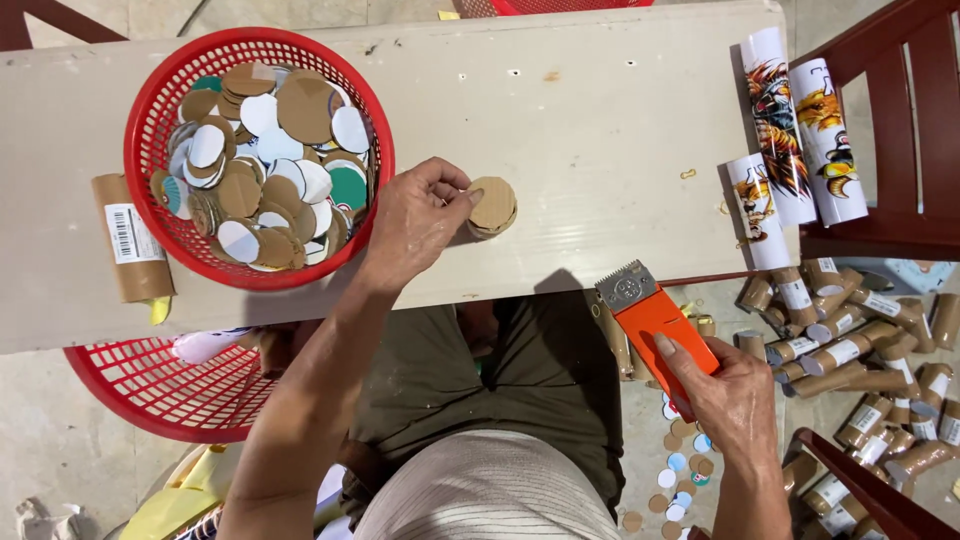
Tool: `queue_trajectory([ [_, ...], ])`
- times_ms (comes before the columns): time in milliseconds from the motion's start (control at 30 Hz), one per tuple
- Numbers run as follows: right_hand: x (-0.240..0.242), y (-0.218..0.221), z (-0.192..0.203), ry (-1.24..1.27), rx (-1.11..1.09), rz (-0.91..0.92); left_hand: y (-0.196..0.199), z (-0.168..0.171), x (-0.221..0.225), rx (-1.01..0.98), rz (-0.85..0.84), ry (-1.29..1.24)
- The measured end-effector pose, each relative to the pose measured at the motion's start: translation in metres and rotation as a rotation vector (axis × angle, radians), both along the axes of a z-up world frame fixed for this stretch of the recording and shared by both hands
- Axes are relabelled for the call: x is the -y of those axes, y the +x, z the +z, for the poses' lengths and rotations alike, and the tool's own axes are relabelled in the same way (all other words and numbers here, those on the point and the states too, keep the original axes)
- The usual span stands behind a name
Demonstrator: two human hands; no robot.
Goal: Manually sealing the ends of small cardboard tubes using circular cardboard cutouts and a tape dispenser.
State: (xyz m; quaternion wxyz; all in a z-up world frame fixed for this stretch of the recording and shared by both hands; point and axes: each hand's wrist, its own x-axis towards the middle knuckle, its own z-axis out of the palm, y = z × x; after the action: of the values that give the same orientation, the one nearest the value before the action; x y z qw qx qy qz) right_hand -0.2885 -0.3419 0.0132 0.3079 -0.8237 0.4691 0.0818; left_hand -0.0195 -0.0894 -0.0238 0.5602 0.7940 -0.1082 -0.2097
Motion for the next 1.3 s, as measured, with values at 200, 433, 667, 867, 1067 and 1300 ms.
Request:
queue_trajectory([
  [200, -0.005, 0.005, -0.003, 0.039, 0.003, -0.014, -0.002, 0.006, -0.001, 0.081, -0.03, 0.096],
  [433, -0.02, 0.025, 0.021, 0.045, 0.03, 0.025, -0.006, 0.009, -0.002, 0.104, -0.056, 0.143],
  [667, -0.019, 0.025, 0.016, 0.014, 0.017, 0.041, -0.009, 0.014, 0.001, 0.087, -0.067, 0.149],
  [867, -0.019, 0.025, 0.015, -0.022, 0.039, 0.115, -0.009, 0.022, -0.002, 0.241, -0.088, 0.268],
  [1067, -0.019, 0.027, 0.011, -0.012, 0.027, 0.108, -0.016, 0.018, 0.003, 0.501, -0.319, 0.383],
  [1300, -0.02, 0.027, 0.012, 0.036, 0.048, 0.059, -0.016, 0.006, 0.001, 0.349, -0.324, 0.304],
])
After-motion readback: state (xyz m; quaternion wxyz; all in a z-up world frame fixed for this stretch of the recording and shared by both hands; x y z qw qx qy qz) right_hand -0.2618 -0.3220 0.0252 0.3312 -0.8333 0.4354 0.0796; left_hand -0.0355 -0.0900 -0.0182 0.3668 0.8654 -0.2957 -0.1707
